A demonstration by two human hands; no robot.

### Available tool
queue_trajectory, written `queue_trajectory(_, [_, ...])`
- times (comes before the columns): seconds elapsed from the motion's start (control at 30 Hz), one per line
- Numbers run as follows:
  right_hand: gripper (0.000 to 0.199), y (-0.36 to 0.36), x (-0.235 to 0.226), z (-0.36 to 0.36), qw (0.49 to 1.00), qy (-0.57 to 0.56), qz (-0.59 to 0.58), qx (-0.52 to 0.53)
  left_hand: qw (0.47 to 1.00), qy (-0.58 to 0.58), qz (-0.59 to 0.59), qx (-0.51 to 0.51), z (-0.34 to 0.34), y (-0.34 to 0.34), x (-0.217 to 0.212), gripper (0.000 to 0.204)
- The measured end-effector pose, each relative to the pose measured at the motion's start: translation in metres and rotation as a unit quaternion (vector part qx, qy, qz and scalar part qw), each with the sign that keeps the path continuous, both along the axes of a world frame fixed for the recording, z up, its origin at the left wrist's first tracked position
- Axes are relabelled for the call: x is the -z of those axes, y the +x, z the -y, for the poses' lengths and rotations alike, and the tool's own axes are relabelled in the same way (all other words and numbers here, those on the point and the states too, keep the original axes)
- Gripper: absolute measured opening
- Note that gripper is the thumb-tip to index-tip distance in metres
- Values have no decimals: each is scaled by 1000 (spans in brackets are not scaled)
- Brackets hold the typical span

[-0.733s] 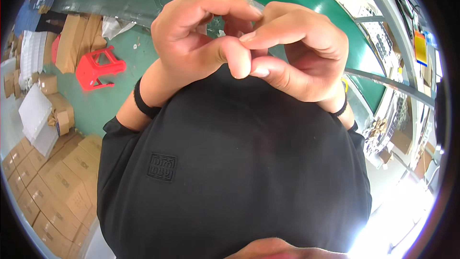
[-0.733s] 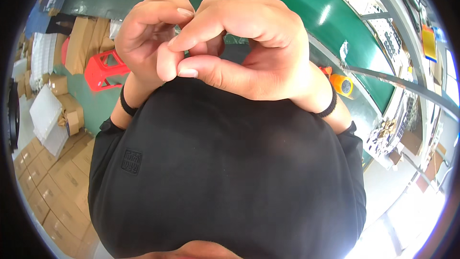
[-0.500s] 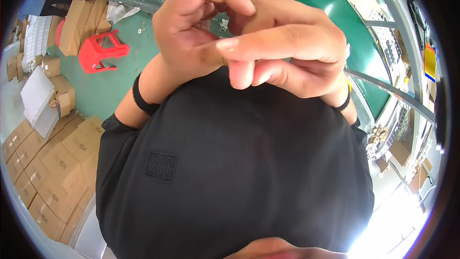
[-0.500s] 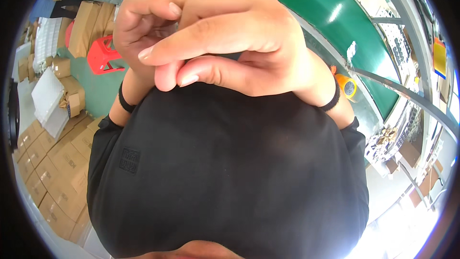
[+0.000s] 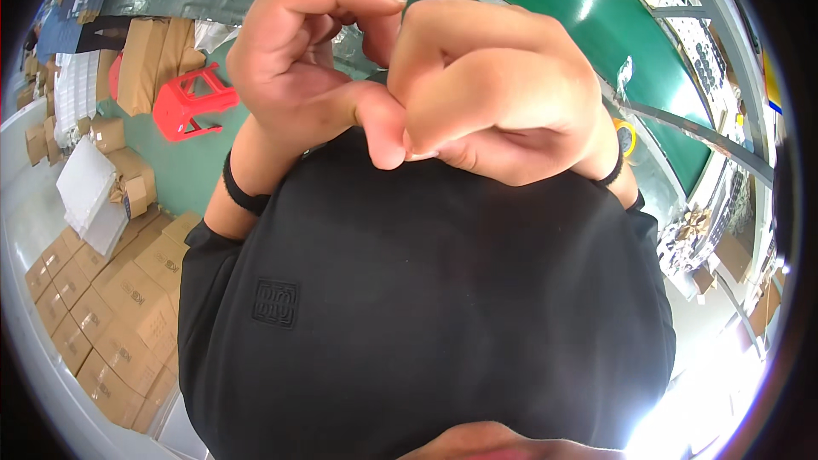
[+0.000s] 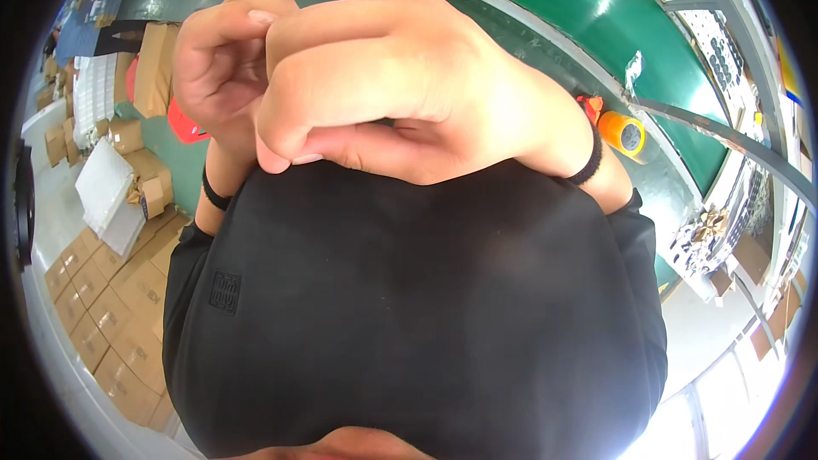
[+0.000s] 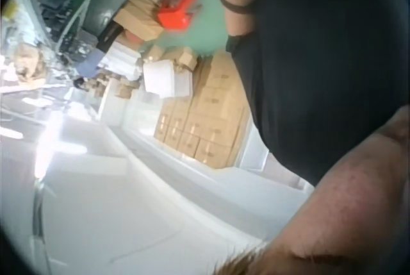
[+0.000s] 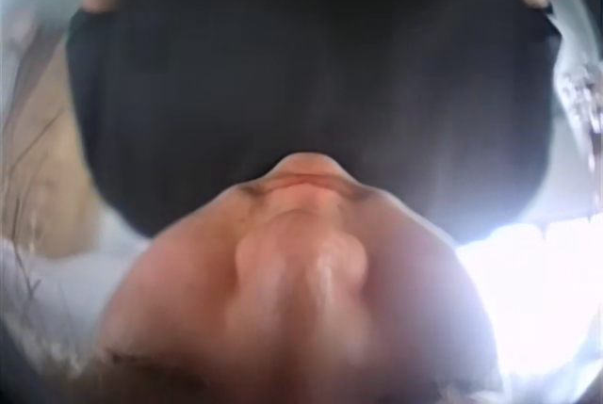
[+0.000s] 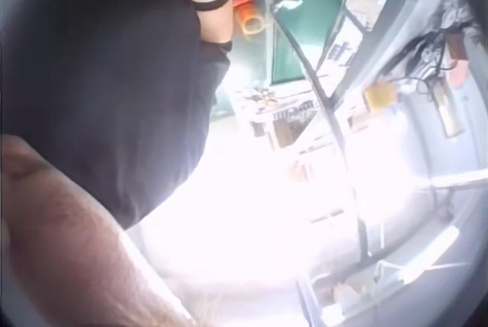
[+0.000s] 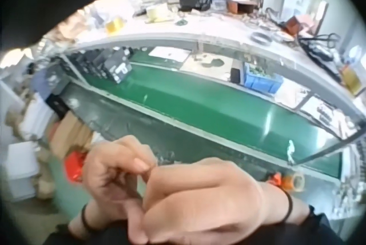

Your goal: Packing product boxes from a conveyor belt into a larger cardboard shipping box.

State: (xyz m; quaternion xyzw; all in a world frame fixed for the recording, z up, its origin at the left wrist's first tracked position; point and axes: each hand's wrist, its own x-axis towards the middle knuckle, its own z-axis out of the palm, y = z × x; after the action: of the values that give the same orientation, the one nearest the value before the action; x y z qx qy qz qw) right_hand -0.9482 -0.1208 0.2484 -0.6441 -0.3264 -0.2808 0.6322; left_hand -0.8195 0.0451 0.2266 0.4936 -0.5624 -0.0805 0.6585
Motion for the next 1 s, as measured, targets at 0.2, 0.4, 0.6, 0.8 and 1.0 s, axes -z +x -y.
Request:
queue_trajectory(0.2, [9, -14, -1, 9, 996, -73, -44, 23, 998, 14, -28, 63, 9, -7, -2, 75])
queue_trajectory(0.4, [8, -26, 4, 12, 998, -32, -44, 19, 994, 37, -78, 70, 14, -19, 0, 76])
queue_trajectory(0.6, [6, -44, 10, 20, 998, -41, -25, 47, 987, 78, -72, 118, 19, -22, 8, 58])
queue_trajectory(0.8, [10, -58, 14, 22, 989, -57, -7, 139, 992, 53, -19, 111, 42, -33, 3, 76])
queue_trajectory(1.0, [10, -66, 12, 25, 988, -34, 8, 153, 990, 54, -40, 123, 48, -39, 0, 76])
